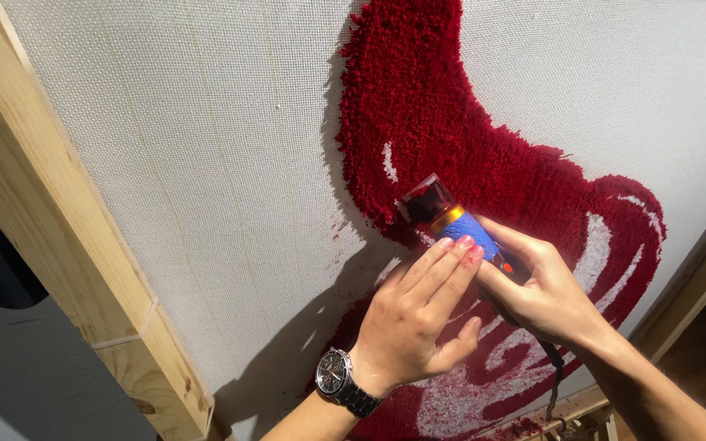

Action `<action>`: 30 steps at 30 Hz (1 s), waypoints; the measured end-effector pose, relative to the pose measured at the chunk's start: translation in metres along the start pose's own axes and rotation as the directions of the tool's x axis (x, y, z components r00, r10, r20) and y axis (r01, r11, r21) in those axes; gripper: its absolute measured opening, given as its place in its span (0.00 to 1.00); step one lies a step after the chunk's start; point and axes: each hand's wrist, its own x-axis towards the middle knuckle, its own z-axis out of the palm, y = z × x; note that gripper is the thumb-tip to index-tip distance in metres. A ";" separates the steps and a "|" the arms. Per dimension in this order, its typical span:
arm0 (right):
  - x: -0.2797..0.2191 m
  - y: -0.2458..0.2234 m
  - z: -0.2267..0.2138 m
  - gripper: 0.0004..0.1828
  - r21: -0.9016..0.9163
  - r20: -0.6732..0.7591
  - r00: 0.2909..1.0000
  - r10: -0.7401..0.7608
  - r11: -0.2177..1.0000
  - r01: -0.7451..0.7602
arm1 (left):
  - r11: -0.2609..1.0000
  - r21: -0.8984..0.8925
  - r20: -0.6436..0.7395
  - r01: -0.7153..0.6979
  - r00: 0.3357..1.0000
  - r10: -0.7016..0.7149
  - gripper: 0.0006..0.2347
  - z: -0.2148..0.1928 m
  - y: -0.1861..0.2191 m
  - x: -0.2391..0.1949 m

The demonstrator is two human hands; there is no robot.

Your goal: The person uses a handheld electric trimmer to shave and shape the red pile of a rug stretched on a wooden frame. The person moves the trimmer along the rug's surface, removing excess fibers and refining the edges of a white pattern.

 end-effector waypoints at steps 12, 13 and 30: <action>0.015 -0.012 -0.004 0.35 -0.020 -0.015 1.000 -0.009 1.000 0.009 | 0.999 -0.037 -0.001 -0.007 1.000 0.007 0.27 -0.010 -0.007 0.013; 0.016 -0.015 -0.004 0.35 -0.020 -0.015 1.000 -0.011 1.000 0.010 | 0.999 -0.037 -0.002 -0.008 1.000 0.008 0.27 -0.010 -0.008 0.015; 0.037 -0.041 -0.014 0.33 -0.177 0.032 0.990 -0.136 0.974 0.139 | 1.000 0.009 -0.027 -0.018 0.999 0.018 0.28 -0.025 -0.015 0.027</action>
